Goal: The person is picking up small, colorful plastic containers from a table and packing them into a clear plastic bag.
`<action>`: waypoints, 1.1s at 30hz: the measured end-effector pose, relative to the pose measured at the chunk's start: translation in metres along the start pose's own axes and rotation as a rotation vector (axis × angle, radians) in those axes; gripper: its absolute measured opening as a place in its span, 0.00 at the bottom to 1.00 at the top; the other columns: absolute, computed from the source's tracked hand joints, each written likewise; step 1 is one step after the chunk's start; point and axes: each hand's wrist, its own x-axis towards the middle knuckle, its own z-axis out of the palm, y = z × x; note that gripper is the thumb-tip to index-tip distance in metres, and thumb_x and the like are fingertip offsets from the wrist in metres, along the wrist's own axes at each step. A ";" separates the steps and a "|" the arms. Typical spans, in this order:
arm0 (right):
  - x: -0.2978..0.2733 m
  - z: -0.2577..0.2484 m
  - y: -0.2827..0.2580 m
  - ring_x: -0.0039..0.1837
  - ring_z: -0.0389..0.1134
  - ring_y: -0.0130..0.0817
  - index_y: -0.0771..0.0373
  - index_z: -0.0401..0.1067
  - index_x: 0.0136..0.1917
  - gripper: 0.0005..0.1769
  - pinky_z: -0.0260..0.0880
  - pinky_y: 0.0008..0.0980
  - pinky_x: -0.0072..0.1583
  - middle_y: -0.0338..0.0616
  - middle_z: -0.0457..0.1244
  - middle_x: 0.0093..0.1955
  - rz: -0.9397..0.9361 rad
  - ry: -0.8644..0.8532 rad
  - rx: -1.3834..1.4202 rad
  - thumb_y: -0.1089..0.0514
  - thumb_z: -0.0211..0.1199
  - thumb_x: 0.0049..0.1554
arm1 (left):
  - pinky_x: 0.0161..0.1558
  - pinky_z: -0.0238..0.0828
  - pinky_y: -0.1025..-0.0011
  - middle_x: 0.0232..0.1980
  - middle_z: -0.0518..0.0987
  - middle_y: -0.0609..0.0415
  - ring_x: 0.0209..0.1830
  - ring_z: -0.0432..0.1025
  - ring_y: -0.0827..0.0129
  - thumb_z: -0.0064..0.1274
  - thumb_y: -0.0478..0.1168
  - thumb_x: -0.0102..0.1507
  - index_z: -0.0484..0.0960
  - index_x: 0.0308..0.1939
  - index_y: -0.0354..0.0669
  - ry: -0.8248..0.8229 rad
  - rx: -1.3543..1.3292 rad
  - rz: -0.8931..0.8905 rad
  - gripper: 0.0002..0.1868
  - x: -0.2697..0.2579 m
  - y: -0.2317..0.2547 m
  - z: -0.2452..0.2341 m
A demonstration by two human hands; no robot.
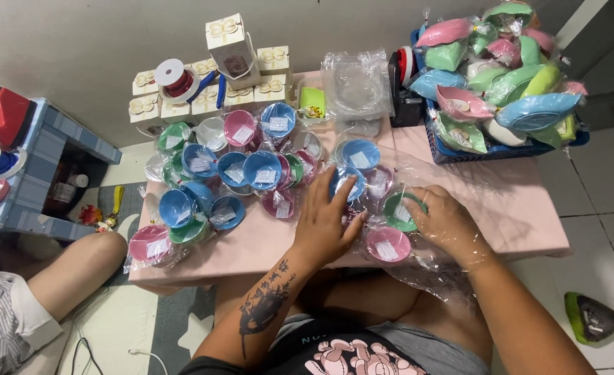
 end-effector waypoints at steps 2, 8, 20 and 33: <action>-0.006 -0.001 -0.009 0.65 0.71 0.52 0.45 0.76 0.66 0.21 0.73 0.51 0.65 0.49 0.69 0.59 -0.030 0.031 -0.015 0.39 0.56 0.65 | 0.69 0.58 0.41 0.74 0.64 0.30 0.74 0.61 0.33 0.55 0.54 0.67 0.70 0.75 0.48 -0.019 0.032 -0.001 0.34 -0.001 0.002 0.002; -0.007 0.005 -0.019 0.60 0.73 0.51 0.48 0.73 0.64 0.21 0.74 0.52 0.62 0.48 0.71 0.55 -0.040 0.123 0.029 0.42 0.67 0.60 | 0.67 0.60 0.44 0.76 0.63 0.32 0.75 0.61 0.35 0.50 0.56 0.68 0.70 0.75 0.53 -0.045 0.112 0.012 0.33 0.000 0.003 0.006; -0.005 -0.033 0.000 0.54 0.76 0.45 0.40 0.73 0.67 0.21 0.78 0.45 0.57 0.37 0.72 0.52 -0.320 0.392 -0.238 0.55 0.62 0.61 | 0.69 0.58 0.36 0.77 0.64 0.35 0.79 0.57 0.33 0.55 0.56 0.64 0.72 0.73 0.54 -0.046 0.176 0.116 0.34 0.030 0.006 0.000; 0.038 -0.029 0.043 0.65 0.73 0.39 0.33 0.68 0.74 0.24 0.70 0.39 0.71 0.36 0.73 0.59 -0.182 0.016 -0.184 0.45 0.53 0.66 | 0.73 0.48 0.30 0.79 0.64 0.40 0.82 0.54 0.38 0.50 0.64 0.65 0.67 0.77 0.60 -0.280 0.146 0.010 0.37 0.056 -0.013 0.024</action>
